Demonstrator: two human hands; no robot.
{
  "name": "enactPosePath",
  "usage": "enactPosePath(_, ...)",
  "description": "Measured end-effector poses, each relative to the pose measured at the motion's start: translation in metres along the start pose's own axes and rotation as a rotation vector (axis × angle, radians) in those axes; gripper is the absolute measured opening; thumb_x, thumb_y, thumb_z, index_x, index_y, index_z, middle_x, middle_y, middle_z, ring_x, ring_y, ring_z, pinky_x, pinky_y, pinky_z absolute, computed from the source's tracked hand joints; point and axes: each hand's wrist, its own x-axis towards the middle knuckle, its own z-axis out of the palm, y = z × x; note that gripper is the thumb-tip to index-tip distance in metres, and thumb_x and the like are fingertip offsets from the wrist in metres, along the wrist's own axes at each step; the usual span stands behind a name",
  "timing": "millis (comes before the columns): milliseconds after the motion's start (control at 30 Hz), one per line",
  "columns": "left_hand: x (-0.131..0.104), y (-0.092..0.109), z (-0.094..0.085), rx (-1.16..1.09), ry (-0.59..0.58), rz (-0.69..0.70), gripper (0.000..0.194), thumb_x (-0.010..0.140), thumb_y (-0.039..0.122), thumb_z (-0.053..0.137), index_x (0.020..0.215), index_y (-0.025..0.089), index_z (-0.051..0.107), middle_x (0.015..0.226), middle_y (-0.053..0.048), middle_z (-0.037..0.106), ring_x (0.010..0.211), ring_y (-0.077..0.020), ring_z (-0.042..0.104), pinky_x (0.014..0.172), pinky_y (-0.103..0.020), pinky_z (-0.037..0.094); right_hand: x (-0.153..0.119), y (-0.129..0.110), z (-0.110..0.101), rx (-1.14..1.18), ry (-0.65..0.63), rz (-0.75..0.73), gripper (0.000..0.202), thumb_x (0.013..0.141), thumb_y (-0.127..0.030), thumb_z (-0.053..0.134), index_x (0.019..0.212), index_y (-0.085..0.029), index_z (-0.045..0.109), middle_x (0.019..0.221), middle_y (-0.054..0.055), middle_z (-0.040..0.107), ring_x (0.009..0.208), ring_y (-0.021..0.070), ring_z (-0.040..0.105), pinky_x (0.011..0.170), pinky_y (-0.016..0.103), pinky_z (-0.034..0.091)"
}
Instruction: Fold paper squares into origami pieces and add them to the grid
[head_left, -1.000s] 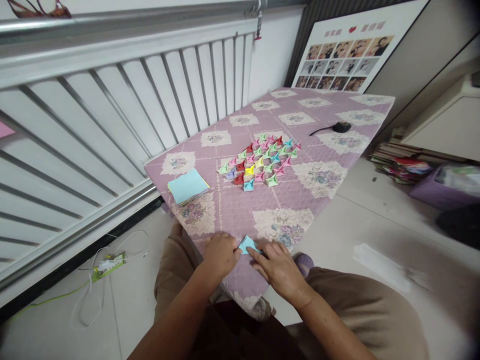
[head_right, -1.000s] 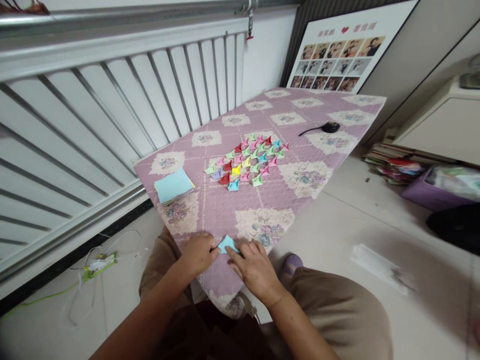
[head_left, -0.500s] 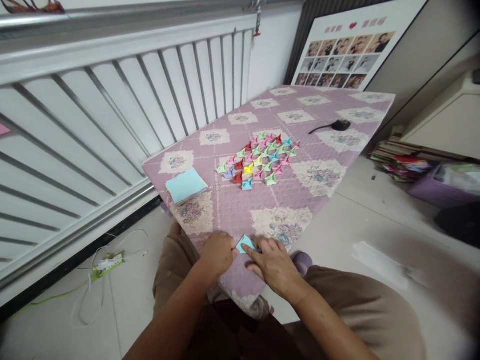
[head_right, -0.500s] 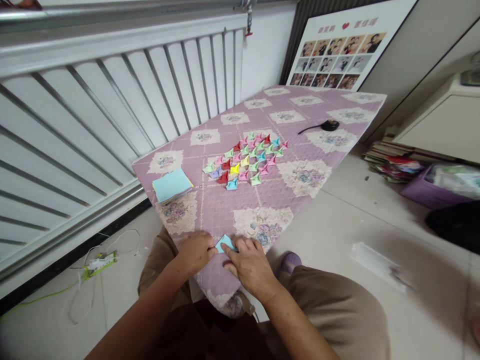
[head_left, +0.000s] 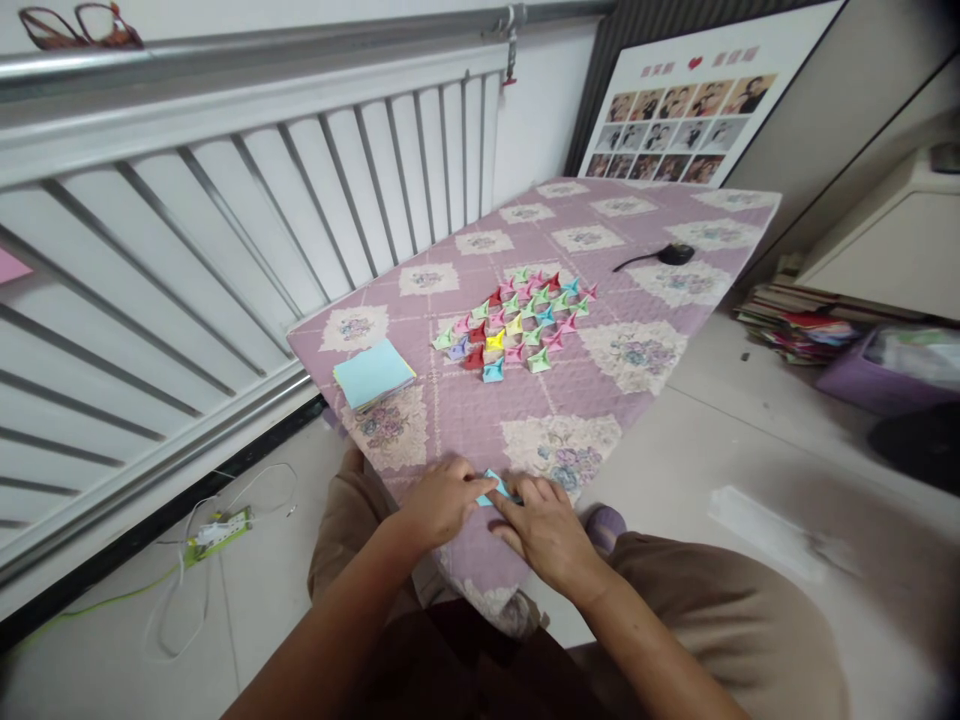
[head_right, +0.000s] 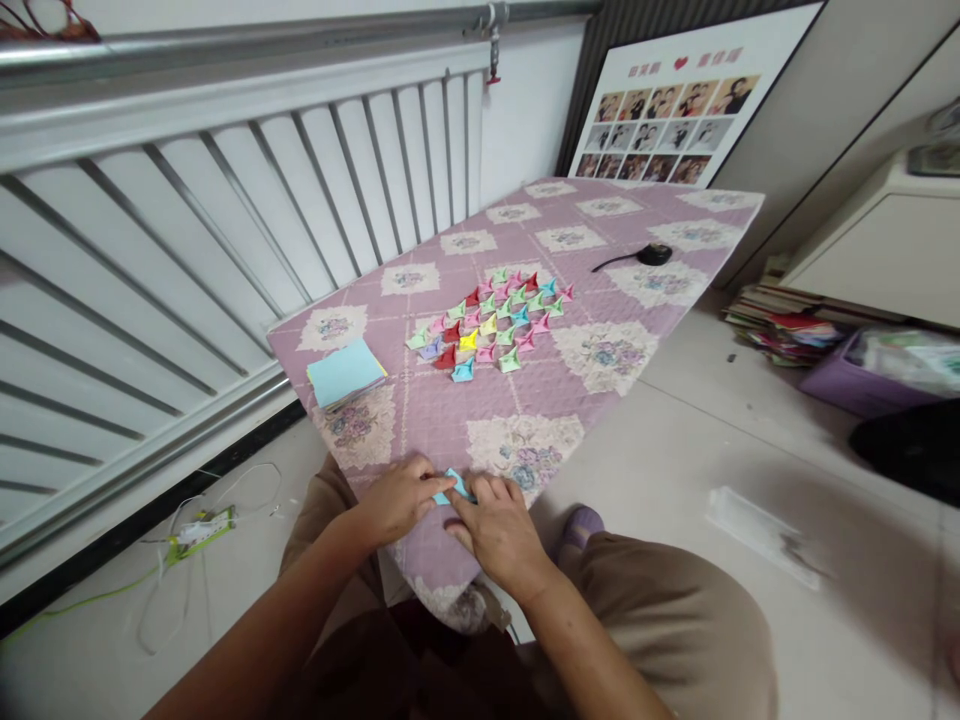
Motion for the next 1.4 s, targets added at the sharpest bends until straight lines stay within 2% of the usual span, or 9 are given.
enactPosePath(233, 0.005, -0.002, -0.006, -0.018, -0.036, 0.016, 0.042, 0.087, 0.026, 0.053, 0.128, 0.036, 0.053, 0.109, -0.005, 0.053, 0.097, -0.0215, 0.054, 0.086, -0.032, 0.042, -0.010, 0.001, 0.006, 0.045, 0.100, -0.025, 0.038, 0.088, -0.030, 0.059, 0.125, -0.024, 0.057, 0.112, 0.011, 0.057, 0.101, 0.0255, 0.049, 0.088, 0.042, 0.038)
enactPosePath(500, 0.002, -0.001, -0.009, -0.020, -0.020, -0.011, 0.043, 0.090, 0.032, 0.050, 0.132, 0.034, 0.050, 0.109, -0.006, 0.053, 0.093, -0.0213, 0.056, 0.085, -0.032, 0.044, -0.006, 0.000, 0.002, 0.023, 0.041, -0.011, 0.040, 0.087, -0.035, 0.061, 0.126, -0.027, 0.057, 0.111, 0.010, 0.059, 0.102, 0.0262, 0.049, 0.087, 0.041, 0.037)
enactPosePath(667, -0.001, 0.001, -0.009, -0.003, -0.019, -0.027, 0.045, 0.089, 0.031, 0.051, 0.134, 0.031, 0.048, 0.109, -0.007, 0.053, 0.093, -0.0209, 0.056, 0.083, -0.032, 0.044, -0.005, -0.001, 0.001, -0.006, 0.026, 0.004, 0.042, 0.086, -0.035, 0.062, 0.128, -0.027, 0.056, 0.110, 0.011, 0.059, 0.104, 0.0272, 0.049, 0.088, 0.042, 0.037)
enactPosePath(767, -0.007, 0.006, -0.004, 0.046, 0.050, -0.019, 0.043, 0.088, 0.029, 0.054, 0.131, 0.028, 0.050, 0.118, -0.007, 0.052, 0.105, -0.0230, 0.051, 0.090, -0.035, 0.042, -0.004, 0.000, 0.001, -0.003, 0.017, 0.004, 0.043, 0.086, -0.035, 0.062, 0.128, -0.027, 0.056, 0.112, 0.011, 0.058, 0.104, 0.0273, 0.048, 0.089, 0.042, 0.036)
enactPosePath(933, -0.020, 0.012, 0.015, 0.110, 0.138, 0.091, 0.037, 0.090, 0.029, 0.053, 0.127, 0.024, 0.052, 0.128, -0.006, 0.052, 0.117, -0.0242, 0.043, 0.101, -0.039, 0.036, -0.004, 0.001, 0.002, 0.009, 0.021, 0.003, 0.044, 0.087, -0.035, 0.061, 0.130, -0.029, 0.054, 0.113, 0.011, 0.057, 0.105, 0.0270, 0.047, 0.088, 0.041, 0.035)
enactPosePath(1167, -0.027, 0.003, 0.039, 0.150, 0.226, 0.160, 0.033, 0.093, 0.026, 0.047, 0.126, 0.019, 0.051, 0.120, -0.006, 0.055, 0.111, -0.0228, 0.047, 0.094, -0.038, 0.044, -0.004, 0.001, 0.002, 0.012, -0.004, 0.004, 0.044, 0.089, -0.036, 0.058, 0.132, -0.029, 0.052, 0.112, 0.010, 0.057, 0.106, 0.0266, 0.046, 0.089, 0.041, 0.034)
enactPosePath(1400, -0.026, 0.002, 0.040, 0.169, 0.282, 0.199, 0.031, 0.093, 0.023, 0.047, 0.122, 0.016, 0.053, 0.118, -0.007, 0.056, 0.108, -0.0217, 0.048, 0.090, -0.036, 0.047, -0.005, 0.001, 0.002, 0.018, -0.011, 0.013, 0.042, 0.089, -0.038, 0.058, 0.130, -0.029, 0.054, 0.114, 0.010, 0.056, 0.106, 0.0264, 0.046, 0.089, 0.040, 0.033)
